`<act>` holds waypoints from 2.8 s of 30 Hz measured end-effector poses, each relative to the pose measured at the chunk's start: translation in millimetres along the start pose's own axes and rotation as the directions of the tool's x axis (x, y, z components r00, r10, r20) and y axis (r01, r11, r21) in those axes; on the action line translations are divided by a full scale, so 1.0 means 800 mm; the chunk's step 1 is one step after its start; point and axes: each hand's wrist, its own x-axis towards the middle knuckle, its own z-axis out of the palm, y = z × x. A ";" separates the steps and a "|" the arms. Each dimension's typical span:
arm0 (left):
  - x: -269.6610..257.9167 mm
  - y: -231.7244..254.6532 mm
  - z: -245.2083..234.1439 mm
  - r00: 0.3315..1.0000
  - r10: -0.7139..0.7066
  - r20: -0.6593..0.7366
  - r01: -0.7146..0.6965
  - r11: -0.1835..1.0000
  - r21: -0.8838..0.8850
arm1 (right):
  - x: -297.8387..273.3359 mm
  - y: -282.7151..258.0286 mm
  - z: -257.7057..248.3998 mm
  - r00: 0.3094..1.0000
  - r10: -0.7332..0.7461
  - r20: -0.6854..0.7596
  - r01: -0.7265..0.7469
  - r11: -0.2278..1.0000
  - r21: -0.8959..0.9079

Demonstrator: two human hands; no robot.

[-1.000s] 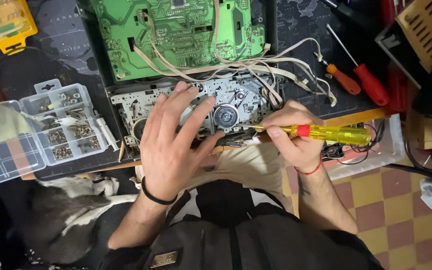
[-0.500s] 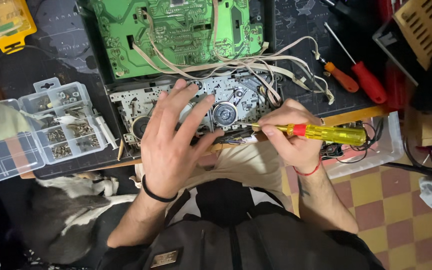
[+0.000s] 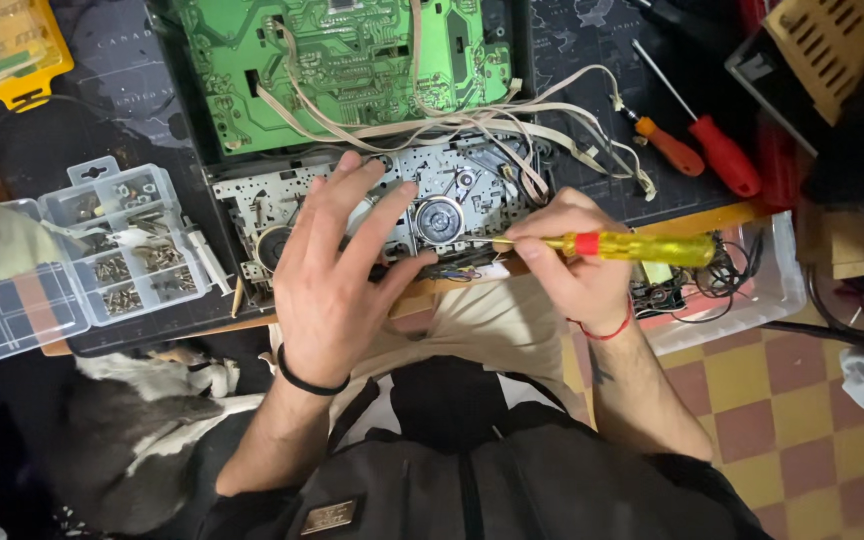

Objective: The person uses a screwdriver to remove screws from the internal chassis of a disassembled electronic device. They then flip the device over, remove the front faceplate, and set it aside to reveal the internal mechanical components.

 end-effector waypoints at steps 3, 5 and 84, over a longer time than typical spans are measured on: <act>-0.003 -0.001 0.001 1.000 0.005 0.000 -0.005 1.000 0.021 | -0.010 0.017 0.005 0.992 -0.099 -0.082 0.108 0.988 0.114; -0.003 -0.001 0.001 1.000 0.005 0.000 -0.005 1.000 0.029 | -0.014 0.023 0.010 0.985 -0.152 -0.082 0.158 0.985 0.070; -0.013 -0.005 0.009 1.000 -0.011 -0.011 0.012 0.998 0.068 | -0.063 0.011 0.050 0.790 -0.613 0.002 0.436 0.559 -0.705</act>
